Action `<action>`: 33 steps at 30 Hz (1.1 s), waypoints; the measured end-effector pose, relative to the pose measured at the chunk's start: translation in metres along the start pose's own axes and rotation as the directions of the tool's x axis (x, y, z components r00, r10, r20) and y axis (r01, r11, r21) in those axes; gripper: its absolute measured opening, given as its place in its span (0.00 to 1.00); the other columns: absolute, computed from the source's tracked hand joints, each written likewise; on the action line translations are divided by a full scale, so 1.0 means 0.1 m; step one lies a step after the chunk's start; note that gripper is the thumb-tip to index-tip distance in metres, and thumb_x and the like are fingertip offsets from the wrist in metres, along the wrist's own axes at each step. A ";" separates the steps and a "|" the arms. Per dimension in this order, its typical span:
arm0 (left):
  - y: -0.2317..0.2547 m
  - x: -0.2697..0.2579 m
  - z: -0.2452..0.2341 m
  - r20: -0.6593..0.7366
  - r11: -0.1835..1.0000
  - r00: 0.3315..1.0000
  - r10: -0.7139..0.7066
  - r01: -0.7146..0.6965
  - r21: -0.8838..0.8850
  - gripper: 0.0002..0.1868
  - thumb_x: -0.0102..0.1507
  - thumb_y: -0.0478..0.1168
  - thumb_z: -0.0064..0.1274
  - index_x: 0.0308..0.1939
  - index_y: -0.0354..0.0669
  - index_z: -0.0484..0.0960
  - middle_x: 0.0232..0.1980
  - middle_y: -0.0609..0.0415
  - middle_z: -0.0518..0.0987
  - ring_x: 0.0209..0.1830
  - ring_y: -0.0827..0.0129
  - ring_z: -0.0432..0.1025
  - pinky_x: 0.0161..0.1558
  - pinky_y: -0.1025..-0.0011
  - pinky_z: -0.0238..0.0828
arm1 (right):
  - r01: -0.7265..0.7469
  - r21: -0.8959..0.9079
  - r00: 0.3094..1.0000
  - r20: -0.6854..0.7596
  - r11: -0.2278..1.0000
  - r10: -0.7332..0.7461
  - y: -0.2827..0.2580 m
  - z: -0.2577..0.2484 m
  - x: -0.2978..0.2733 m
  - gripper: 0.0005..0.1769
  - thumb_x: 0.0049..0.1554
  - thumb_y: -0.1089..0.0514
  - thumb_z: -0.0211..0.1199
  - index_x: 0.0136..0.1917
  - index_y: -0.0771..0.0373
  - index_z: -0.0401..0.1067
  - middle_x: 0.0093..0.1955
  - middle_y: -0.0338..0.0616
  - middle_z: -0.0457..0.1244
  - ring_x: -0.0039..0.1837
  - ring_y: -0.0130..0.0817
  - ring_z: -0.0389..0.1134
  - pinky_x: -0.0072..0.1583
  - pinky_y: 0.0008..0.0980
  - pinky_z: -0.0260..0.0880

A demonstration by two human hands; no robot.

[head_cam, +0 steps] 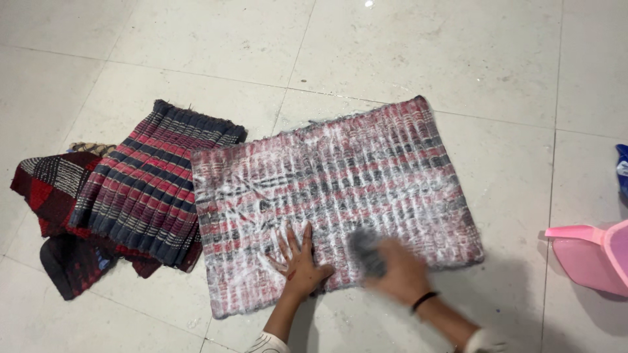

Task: The person scrubs a rug on the floor with a brush and soapy water.

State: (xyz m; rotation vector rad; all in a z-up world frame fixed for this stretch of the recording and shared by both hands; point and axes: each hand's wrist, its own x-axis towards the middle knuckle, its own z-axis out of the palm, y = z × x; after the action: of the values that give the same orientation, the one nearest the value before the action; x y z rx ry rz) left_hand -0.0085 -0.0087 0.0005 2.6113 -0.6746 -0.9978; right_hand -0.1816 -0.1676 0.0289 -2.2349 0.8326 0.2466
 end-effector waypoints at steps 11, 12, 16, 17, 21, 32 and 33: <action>0.15 -0.18 -0.18 0.003 0.998 1.000 -0.005 0.005 0.055 0.66 0.50 0.60 0.68 0.80 0.68 0.35 0.83 0.42 0.22 0.81 0.46 0.10 0.67 0.33 -0.02 | -0.321 -0.086 0.887 -0.376 0.943 0.268 1.17 -0.95 0.04 0.41 0.46 0.28 0.68 0.61 0.58 0.67 0.57 0.49 0.64 0.51 0.42 0.72 0.48 0.40 0.79; 0.20 -0.21 -0.19 0.034 0.996 0.998 -0.050 0.047 0.082 0.66 0.52 0.57 0.68 0.80 0.63 0.33 0.83 0.38 0.23 0.81 0.44 0.13 0.68 0.35 -0.01 | -0.324 -0.085 0.885 -0.379 0.942 0.270 1.25 -0.95 0.07 0.41 0.46 0.28 0.68 0.61 0.58 0.67 0.57 0.49 0.64 0.51 0.42 0.72 0.48 0.40 0.79; 0.46 -0.29 0.07 -0.231 0.589 0.844 0.485 -0.119 0.799 0.60 0.55 0.42 0.63 0.85 0.42 0.44 0.82 0.45 0.47 0.79 0.59 0.43 0.77 0.43 0.26 | -0.283 -0.124 0.895 -0.390 0.951 0.216 1.33 -0.72 0.10 0.45 0.42 0.29 0.71 0.61 0.59 0.65 0.55 0.50 0.64 0.52 0.43 0.71 0.51 0.43 0.75; 0.59 -0.25 0.16 -0.024 0.814 0.909 0.415 -0.360 0.455 0.49 0.62 0.38 0.46 0.87 0.47 0.43 0.78 0.40 0.55 0.74 0.54 0.53 0.77 0.49 0.39 | -0.249 -0.043 0.877 -0.434 0.968 0.206 1.31 -0.64 0.08 0.45 0.42 0.31 0.72 0.61 0.60 0.65 0.56 0.51 0.64 0.53 0.45 0.71 0.52 0.44 0.74; 0.98 -0.34 0.27 0.191 0.700 0.752 0.631 -0.658 0.276 0.35 0.63 0.42 0.53 0.70 0.33 0.59 0.74 0.35 0.58 0.76 0.39 0.50 0.75 0.49 0.46 | -0.211 0.045 0.872 -0.442 0.976 0.209 1.26 -0.66 0.06 0.44 0.40 0.34 0.74 0.60 0.60 0.65 0.56 0.54 0.66 0.53 0.48 0.71 0.51 0.46 0.73; 1.40 -0.34 0.13 0.414 0.569 0.762 0.499 -0.648 0.507 0.42 0.65 0.46 0.56 0.77 0.41 0.51 0.78 0.31 0.49 0.77 0.34 0.45 0.69 0.36 0.51 | -0.252 0.296 0.883 -0.320 0.922 0.344 1.20 -0.75 0.05 0.40 0.39 0.39 0.73 0.59 0.60 0.65 0.48 0.52 0.71 0.47 0.44 0.75 0.50 0.42 0.73; 1.41 -0.36 0.13 0.476 0.568 0.769 0.427 -0.638 0.521 0.47 0.62 0.47 0.58 0.78 0.42 0.48 0.79 0.34 0.47 0.79 0.36 0.43 0.69 0.37 0.52 | -0.253 0.298 0.882 -0.320 0.920 0.346 1.21 -0.75 0.06 0.40 0.39 0.39 0.73 0.59 0.60 0.65 0.48 0.52 0.71 0.47 0.44 0.75 0.50 0.42 0.73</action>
State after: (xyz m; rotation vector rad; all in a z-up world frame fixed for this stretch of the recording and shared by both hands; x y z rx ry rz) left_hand -0.0872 -0.1123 0.0674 2.4342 -2.1210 -1.0752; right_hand -0.2584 -0.2857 0.0115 -1.9317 1.3418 -0.1371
